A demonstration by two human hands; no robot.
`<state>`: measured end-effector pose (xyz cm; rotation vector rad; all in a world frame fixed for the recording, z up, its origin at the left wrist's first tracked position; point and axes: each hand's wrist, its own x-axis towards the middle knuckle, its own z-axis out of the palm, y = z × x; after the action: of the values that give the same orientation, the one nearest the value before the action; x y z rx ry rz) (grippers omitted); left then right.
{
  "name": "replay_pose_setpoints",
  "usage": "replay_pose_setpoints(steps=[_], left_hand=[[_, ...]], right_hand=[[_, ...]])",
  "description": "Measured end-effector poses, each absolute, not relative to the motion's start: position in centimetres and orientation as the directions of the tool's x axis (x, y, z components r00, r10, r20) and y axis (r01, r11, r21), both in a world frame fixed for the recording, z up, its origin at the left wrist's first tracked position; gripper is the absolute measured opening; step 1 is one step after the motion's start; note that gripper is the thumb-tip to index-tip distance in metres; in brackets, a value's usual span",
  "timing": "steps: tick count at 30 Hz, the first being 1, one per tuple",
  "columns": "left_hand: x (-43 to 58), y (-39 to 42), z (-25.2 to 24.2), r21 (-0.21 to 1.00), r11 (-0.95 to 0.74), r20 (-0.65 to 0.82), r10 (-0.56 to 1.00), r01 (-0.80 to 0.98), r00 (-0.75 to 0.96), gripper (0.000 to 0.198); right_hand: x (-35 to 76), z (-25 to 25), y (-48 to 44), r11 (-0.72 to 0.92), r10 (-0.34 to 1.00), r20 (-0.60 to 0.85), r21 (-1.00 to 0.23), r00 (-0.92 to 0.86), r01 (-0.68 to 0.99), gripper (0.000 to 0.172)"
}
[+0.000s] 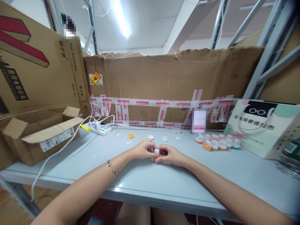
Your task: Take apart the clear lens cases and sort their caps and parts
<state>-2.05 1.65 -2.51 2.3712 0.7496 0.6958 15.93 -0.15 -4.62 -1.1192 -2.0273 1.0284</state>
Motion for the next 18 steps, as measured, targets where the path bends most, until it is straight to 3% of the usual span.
replay_pose_setpoints(steps=[6,11,18], left_hand=[[-1.79,1.55,-2.71,0.693,-0.615,0.229,0.682,0.375,0.695,0.019],[-1.73,1.54,-2.91,0.666,-0.646,0.256,0.667,0.372,0.7,0.017],[-1.5,1.41,-3.38,0.46,-0.833,0.419,0.508,0.307,0.753,0.007]], right_hand=[[15.68,-4.64,-0.15,0.315,0.895,0.099,-0.831,-0.435,0.459,0.03],[15.61,-4.87,-0.26,0.363,0.887,0.131,-0.792,-0.444,0.491,0.03],[15.87,-4.69,-0.43,0.464,0.84,0.176,-0.723,-0.513,0.512,0.025]])
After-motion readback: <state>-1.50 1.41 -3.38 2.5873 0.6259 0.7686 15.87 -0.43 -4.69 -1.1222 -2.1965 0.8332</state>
